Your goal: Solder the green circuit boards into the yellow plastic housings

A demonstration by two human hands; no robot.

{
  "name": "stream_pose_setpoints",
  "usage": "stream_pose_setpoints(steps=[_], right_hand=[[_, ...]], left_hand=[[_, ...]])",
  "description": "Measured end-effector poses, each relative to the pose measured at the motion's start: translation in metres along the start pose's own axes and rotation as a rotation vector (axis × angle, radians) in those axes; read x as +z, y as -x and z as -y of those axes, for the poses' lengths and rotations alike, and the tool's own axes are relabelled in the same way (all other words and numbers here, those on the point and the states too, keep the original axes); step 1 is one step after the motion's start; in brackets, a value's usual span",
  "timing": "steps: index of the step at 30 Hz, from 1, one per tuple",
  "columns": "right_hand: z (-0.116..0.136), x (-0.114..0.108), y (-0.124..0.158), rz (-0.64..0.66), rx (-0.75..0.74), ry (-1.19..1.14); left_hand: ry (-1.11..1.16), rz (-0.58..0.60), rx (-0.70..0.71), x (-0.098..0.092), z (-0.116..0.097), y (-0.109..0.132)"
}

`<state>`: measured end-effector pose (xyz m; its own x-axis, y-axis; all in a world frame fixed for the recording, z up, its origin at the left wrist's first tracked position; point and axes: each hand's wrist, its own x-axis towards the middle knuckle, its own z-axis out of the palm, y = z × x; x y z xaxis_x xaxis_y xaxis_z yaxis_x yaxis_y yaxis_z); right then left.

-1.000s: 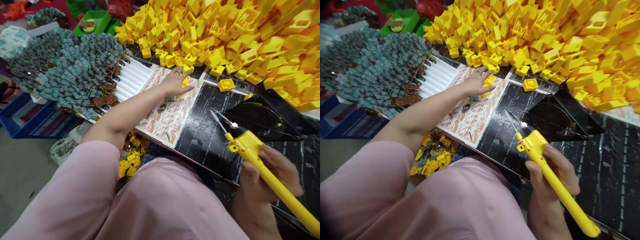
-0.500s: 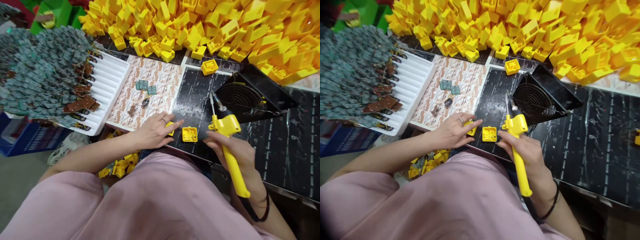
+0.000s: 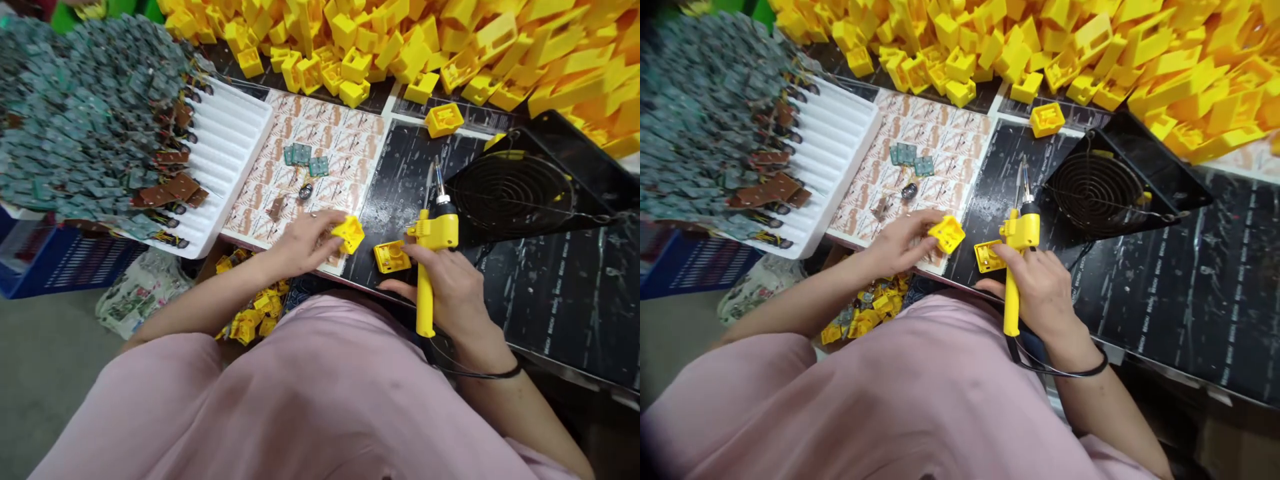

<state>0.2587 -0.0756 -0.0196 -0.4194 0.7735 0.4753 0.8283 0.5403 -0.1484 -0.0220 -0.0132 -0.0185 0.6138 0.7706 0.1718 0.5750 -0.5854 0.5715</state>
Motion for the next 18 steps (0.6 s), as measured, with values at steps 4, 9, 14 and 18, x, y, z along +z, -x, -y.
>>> stream_pose_setpoints(steps=[4, 9, 14, 18], right_hand=[[-0.006, -0.006, -0.006, 0.096, 0.001, -0.165], [-0.007, -0.002, -0.015, 0.2, -0.057, -0.347], [-0.002, 0.004, -0.007, 0.074, 0.022, -0.266], [-0.001, 0.005, -0.002, 0.04, 0.043, -0.265]], left_hand=[[-0.144, 0.128, 0.115, -0.025, 0.011, 0.012], [-0.204, 0.231, 0.226, -0.022, 0.011, 0.005], [-0.294, 0.189, 0.19, -0.012, -0.003, -0.001], [-0.421, 0.061, 0.106, 0.0, -0.019, -0.003]])
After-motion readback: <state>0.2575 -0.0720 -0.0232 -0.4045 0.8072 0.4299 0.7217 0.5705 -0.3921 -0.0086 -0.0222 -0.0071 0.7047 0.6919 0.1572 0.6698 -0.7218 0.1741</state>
